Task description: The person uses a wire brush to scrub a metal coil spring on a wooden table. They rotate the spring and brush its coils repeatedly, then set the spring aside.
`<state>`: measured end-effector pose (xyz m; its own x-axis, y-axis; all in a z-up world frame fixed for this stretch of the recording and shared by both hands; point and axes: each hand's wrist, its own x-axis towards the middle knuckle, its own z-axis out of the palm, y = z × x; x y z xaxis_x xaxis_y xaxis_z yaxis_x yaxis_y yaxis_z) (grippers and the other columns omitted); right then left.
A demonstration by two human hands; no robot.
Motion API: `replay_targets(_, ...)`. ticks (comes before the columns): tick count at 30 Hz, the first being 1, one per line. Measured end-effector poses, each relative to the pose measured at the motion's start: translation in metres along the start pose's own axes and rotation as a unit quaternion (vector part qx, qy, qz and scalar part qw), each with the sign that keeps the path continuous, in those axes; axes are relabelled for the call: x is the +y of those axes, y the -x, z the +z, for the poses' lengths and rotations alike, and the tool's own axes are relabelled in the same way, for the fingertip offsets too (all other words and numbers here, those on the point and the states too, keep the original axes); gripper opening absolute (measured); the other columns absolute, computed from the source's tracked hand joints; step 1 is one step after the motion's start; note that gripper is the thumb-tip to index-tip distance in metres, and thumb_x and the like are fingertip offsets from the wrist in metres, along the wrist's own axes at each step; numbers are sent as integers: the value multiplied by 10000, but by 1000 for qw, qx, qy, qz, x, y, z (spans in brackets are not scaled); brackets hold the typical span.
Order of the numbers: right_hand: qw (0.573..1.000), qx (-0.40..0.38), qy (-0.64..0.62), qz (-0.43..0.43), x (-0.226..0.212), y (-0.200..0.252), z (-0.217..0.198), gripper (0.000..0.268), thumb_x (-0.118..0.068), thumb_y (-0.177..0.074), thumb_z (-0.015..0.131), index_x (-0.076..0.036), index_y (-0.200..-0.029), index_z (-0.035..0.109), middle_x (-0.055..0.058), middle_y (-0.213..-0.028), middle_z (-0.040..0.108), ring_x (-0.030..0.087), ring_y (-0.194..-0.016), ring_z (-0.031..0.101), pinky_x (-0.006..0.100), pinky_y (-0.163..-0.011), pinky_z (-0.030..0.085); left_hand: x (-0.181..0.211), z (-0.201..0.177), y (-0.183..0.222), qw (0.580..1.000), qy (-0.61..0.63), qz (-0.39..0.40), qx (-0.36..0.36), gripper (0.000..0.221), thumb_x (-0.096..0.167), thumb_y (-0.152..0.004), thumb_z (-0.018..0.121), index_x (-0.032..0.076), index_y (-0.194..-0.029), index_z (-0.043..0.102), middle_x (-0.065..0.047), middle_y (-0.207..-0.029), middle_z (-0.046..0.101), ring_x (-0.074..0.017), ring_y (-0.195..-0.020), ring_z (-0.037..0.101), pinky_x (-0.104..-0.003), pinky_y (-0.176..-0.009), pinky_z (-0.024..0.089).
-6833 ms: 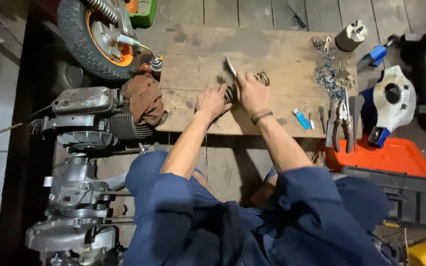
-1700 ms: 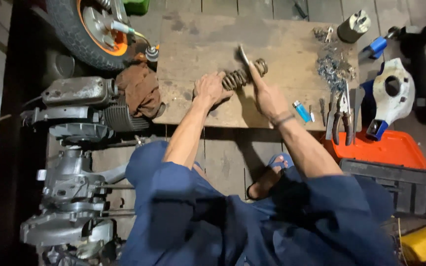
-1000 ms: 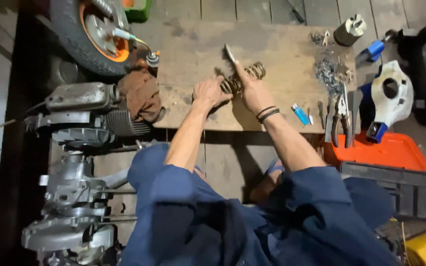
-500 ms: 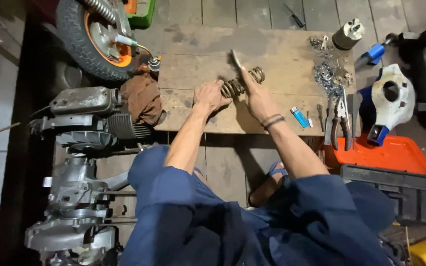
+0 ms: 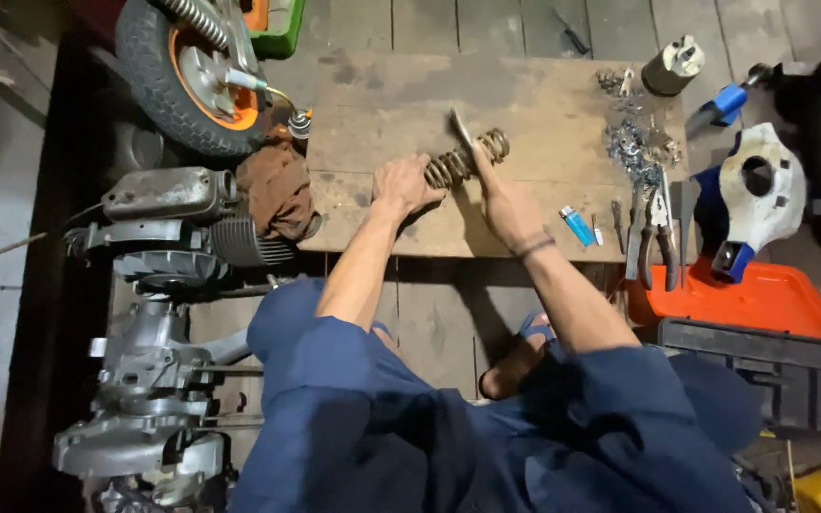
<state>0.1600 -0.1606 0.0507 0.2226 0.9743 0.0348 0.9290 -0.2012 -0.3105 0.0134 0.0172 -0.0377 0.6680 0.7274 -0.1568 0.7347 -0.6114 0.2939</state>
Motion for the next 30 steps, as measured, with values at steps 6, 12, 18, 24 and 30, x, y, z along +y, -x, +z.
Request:
replay_targets(6,993,-42,-108,17,-2,-17,44,706,-179,-1026,464,-346,-1646,172,257,-1058,720,526,-987,694,614,-865,563,-3,0,8,1000,27,-6,-7,838,872,-645,684,237,-1191,672,-33,-1104,726,-314,-1079,717,-474,-847,607)
replay_targets(12,994,-89,62,23,37,64,41,671,-190,-1028,464,-343,-1649,261,148,-1114,739,402,-972,752,513,-870,602,10,-22,15,999,30,3,-27,713,740,-695,713,198,-1157,691,-69,-1127,745,-318,-1119,712,-487,-930,589)
replay_targets(18,994,-21,-108,1,-7,-15,-12,706,-121,-1018,405,-328,-1650,168,247,-1257,651,509,-1109,653,600,-944,529,4,-13,3,999,26,12,-22,761,773,-698,709,172,-1166,689,-100,-1163,737,-313,-1148,697,-490,-944,560)
replay_targets(24,1000,-6,-28,-12,-27,20,1,754,-92,-983,415,-294,-1667,173,195,-1189,670,430,-1002,717,538,-855,590,-3,-10,-1,999,39,-18,-28,736,810,-668,722,217,-1103,741,-59,-1119,760,-287,-1092,722,-457,-903,588)
replay_targets(30,996,-22,84,-28,45,50,50,635,-243,-1033,425,-375,-1638,284,70,-1078,699,365,-902,753,471,-788,613,-3,3,-8,999,22,-21,-29,864,896,-601,661,242,-1166,684,-40,-1163,734,-318,-1107,708,-515,-892,588)
